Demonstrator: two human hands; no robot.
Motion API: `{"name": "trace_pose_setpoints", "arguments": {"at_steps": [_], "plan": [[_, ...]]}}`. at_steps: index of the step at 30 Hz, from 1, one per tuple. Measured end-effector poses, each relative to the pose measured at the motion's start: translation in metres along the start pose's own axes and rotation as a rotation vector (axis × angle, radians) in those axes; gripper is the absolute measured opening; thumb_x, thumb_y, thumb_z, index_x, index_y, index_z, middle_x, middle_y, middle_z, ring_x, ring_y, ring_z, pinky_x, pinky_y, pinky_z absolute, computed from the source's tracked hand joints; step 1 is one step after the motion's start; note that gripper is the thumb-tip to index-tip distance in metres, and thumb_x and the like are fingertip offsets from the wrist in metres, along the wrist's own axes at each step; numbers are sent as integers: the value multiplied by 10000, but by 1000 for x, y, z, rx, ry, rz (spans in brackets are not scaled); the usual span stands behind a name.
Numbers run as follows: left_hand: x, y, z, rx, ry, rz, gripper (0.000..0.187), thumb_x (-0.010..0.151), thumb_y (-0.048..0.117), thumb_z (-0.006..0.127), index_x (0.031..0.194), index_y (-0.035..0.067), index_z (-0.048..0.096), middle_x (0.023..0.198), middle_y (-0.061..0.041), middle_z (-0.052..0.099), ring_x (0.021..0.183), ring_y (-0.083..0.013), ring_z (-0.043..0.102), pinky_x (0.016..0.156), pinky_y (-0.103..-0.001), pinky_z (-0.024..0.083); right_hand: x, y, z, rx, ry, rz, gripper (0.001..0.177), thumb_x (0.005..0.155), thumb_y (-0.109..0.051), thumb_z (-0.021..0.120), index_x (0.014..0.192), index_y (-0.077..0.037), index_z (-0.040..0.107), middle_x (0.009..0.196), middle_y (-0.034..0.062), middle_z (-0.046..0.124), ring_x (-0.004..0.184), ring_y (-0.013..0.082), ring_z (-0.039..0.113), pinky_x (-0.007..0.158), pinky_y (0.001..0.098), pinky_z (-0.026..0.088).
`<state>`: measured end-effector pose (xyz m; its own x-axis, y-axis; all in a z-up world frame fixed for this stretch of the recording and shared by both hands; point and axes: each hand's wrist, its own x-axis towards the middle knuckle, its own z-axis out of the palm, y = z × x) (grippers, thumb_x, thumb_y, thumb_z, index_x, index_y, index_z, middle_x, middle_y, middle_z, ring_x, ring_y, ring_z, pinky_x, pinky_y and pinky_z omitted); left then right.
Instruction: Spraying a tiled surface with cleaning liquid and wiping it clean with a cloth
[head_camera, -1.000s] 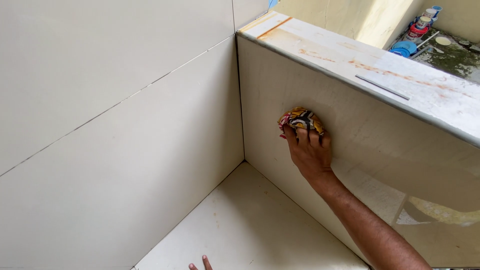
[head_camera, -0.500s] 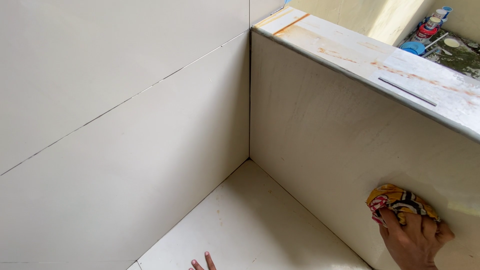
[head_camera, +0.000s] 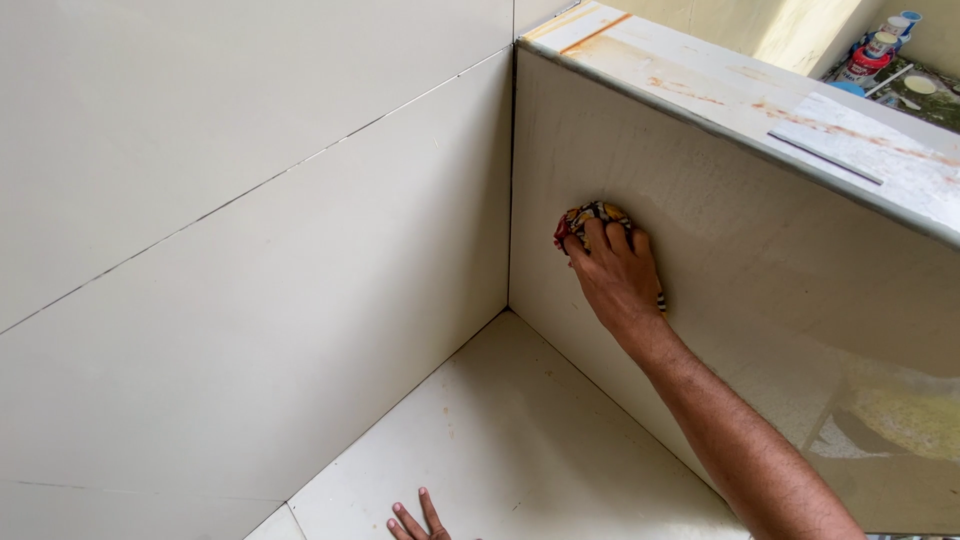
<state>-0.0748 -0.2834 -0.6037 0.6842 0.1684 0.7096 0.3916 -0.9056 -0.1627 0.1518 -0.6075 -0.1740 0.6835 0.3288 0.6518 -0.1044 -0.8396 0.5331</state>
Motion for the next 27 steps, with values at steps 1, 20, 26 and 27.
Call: {"name": "trace_pose_setpoints", "arguments": {"at_steps": [1, 20, 26, 27], "plan": [[-1, -2, 2, 4, 0, 2, 566, 1116, 109, 150, 1600, 283, 385, 1582, -255, 520, 1499, -463, 412, 1224, -535, 369, -2, -1, -3, 5, -1, 2, 372, 800, -493, 832, 1107, -345, 684, 1089, -61, 585, 955, 171, 535, 809, 353, 443], [209, 170, -329, -2219, -1108, -794, 777, 817, 594, 655, 1442, 215, 393, 1459, -129, 513, 1296, -263, 545, 1051, -420, 481, -207, 39, -103, 1552, -490, 339, 549, 801, 80, 641, 1293, -164, 617, 1421, 55, 592, 1368, 225, 541, 1048, 359, 512], [211, 223, -355, -2067, -876, -881, 483, 899, 464, 648, 1293, 207, 534, 1258, -122, 665, 1049, -232, 705, 842, -367, 625, -238, 117, -131, 999, -35, 305, 506, 867, -16, 661, 1324, -233, 656, 1368, 15, 631, 1245, 252, 568, 1040, 410, 468], [211, 232, -360, -2115, -818, -807, 516, 909, 464, 646, 1327, 198, 503, 1260, -140, 650, 1018, -238, 730, 848, -371, 655, -244, 132, -138, 831, 130, 318, 508, 866, 89, 613, 1248, -234, 700, 1241, -18, 699, 1131, 220, 629, 1025, 383, 457]]}}
